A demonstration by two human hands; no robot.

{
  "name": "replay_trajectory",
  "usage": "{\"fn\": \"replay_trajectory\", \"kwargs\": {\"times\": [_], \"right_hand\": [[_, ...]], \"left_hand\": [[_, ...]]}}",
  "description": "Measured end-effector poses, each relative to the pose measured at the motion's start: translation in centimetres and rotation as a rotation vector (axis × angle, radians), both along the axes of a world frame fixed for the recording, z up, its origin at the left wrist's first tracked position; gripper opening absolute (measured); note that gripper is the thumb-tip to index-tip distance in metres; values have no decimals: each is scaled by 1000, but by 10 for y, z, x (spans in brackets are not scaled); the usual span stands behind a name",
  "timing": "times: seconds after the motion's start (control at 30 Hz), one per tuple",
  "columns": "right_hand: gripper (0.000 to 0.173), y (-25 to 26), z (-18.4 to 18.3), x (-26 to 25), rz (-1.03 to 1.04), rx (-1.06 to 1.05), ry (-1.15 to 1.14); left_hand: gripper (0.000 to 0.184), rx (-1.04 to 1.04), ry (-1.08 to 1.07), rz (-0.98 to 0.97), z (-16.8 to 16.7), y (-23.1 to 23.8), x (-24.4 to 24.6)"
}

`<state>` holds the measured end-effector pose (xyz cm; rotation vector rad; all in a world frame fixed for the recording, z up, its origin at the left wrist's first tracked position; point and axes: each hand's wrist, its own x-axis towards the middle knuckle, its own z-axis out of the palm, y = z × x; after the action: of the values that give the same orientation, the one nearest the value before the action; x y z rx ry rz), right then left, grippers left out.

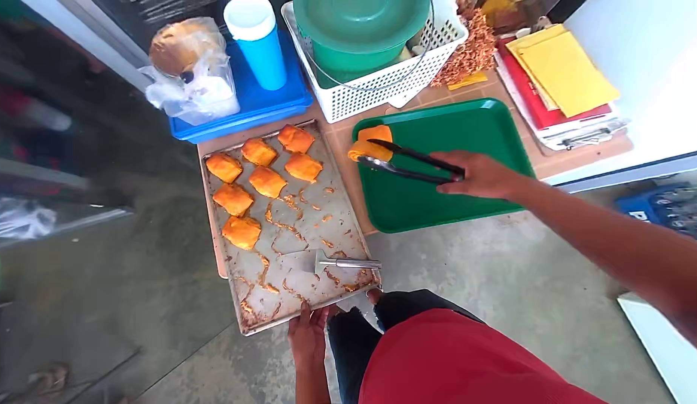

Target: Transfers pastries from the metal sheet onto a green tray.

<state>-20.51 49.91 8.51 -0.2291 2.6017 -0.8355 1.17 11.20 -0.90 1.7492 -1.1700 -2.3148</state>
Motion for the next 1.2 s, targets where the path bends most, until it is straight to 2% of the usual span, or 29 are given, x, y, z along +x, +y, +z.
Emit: {"fn": "replay_trajectory", "kwargs": {"times": [0.1, 0.2, 0.4, 0.47, 0.57, 0.7, 0.8, 0.9, 1.0, 1.1, 1.13, 1.2], "right_hand": [[71, 24, -16, -23, 187, 300, 278], [75, 36, -38, -40, 300, 425, 477], [89, 41, -26, -46, 288, 486, 448], [94, 47, -16, -34, 221, 449, 371], [94, 58, -11, -3, 49, 282, 253], [73, 30, -7, 43, -168, 16, 24], [65, -1, -8, 57, -297, -141, -113], [68, 9, -30, 46, -443, -43, -25], [87, 40, -66, 32, -550, 156, 43], [113, 61, -81, 22, -554, 345, -20], [119, 63, -79, 19, -540, 389, -42], [119, 46, -59, 19, -463, 404, 3]], "left_hand": [[18, -4, -1, 6, -1, 0, 1], [18, -10, -8, 7, -1, 1, 1], [19, -10, -14, 13, -1, 0, 1], [18, -8, -12, 16, -1, 0, 1], [18, 4, -7, 20, -2, 0, 1], [18, 21, -21, 3, 0, -2, 1], [20, 38, -33, 6, 4, -5, 2], [20, 45, -52, 20, 6, -9, 7], [16, 34, -87, -5, 7, -15, 14], [20, -171, -187, -87, 12, -23, 26], [22, -314, -207, -117, 12, -27, 31], [20, -661, -200, -174, 9, -38, 40]]}}
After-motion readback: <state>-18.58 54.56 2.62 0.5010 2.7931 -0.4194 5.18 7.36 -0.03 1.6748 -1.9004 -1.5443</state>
